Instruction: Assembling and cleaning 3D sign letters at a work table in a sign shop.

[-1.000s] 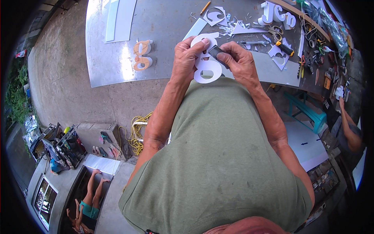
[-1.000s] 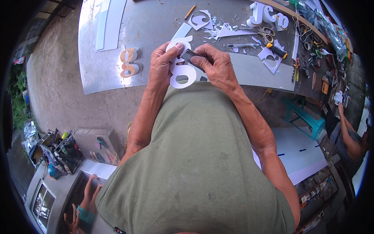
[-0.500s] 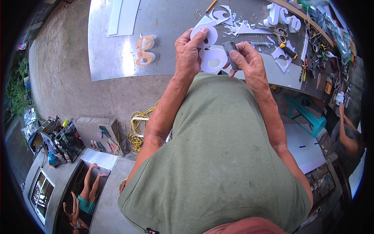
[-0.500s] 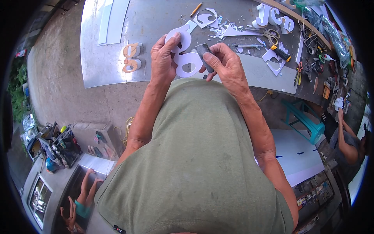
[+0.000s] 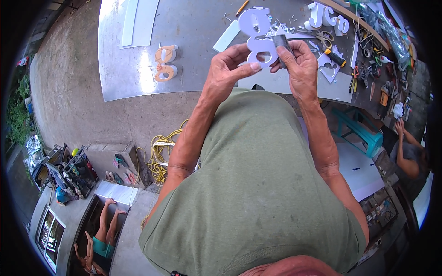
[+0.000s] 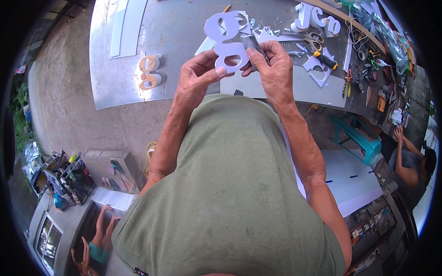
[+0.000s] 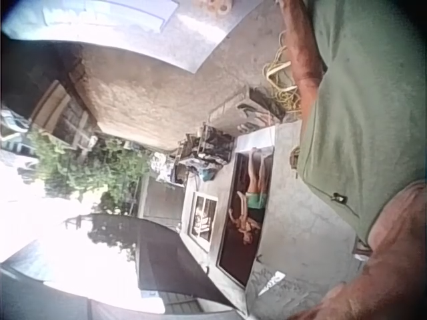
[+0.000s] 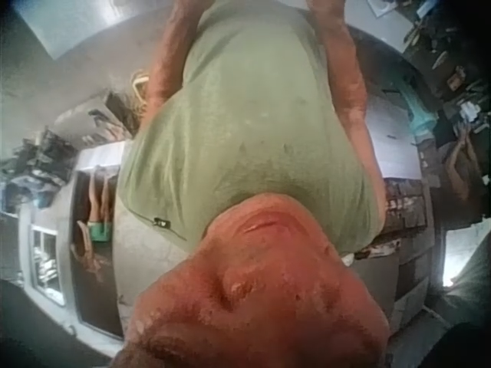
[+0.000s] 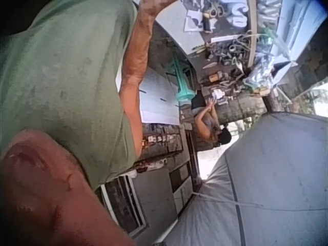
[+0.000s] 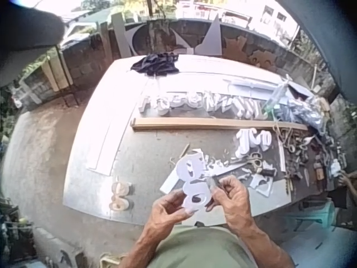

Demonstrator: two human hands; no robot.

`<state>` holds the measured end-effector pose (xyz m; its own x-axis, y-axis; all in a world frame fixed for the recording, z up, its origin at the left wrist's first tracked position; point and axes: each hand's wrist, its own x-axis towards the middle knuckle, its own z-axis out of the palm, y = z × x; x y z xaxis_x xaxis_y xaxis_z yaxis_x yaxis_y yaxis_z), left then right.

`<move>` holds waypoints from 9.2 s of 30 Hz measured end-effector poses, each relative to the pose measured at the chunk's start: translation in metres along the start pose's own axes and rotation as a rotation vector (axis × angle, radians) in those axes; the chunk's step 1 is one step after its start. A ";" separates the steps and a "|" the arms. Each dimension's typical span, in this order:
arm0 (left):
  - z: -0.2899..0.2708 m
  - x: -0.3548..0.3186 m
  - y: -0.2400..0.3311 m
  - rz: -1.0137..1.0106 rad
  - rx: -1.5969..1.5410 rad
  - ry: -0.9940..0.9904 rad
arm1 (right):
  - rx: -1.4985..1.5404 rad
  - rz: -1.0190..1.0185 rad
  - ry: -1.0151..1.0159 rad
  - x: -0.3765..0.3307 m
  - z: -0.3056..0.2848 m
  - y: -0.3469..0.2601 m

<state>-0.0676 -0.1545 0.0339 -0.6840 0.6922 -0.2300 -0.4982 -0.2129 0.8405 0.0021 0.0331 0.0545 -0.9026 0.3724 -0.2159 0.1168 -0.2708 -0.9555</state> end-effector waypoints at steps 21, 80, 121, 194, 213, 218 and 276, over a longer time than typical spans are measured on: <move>0.008 0.038 0.000 -0.109 -0.639 0.124 | -0.625 -0.065 -0.036 -0.019 0.028 -0.014; 0.029 0.026 -0.008 -0.047 -0.293 0.132 | -0.755 0.038 -0.181 -0.039 0.033 -0.033; 0.013 0.006 0.005 0.010 0.577 -0.011 | -0.444 0.120 0.047 -0.010 0.026 -0.017; 0.018 0.004 -0.017 0.641 1.002 0.275 | -0.324 0.112 0.098 -0.022 0.030 -0.009; 0.014 0.009 -0.017 0.632 1.051 0.256 | -0.774 -0.182 0.116 -0.019 0.024 0.003; 0.014 0.014 -0.011 0.568 0.992 0.267 | -0.761 -0.185 0.167 -0.017 0.029 -0.002; 0.013 0.017 -0.013 0.604 0.797 0.379 | -0.206 0.185 0.110 -0.003 0.034 0.003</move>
<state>-0.0657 -0.1312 0.0255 -0.8901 0.3343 0.3098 0.3771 0.1585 0.9125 -0.0093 0.0011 0.0593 -0.8091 0.4307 -0.3998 0.3669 -0.1612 -0.9162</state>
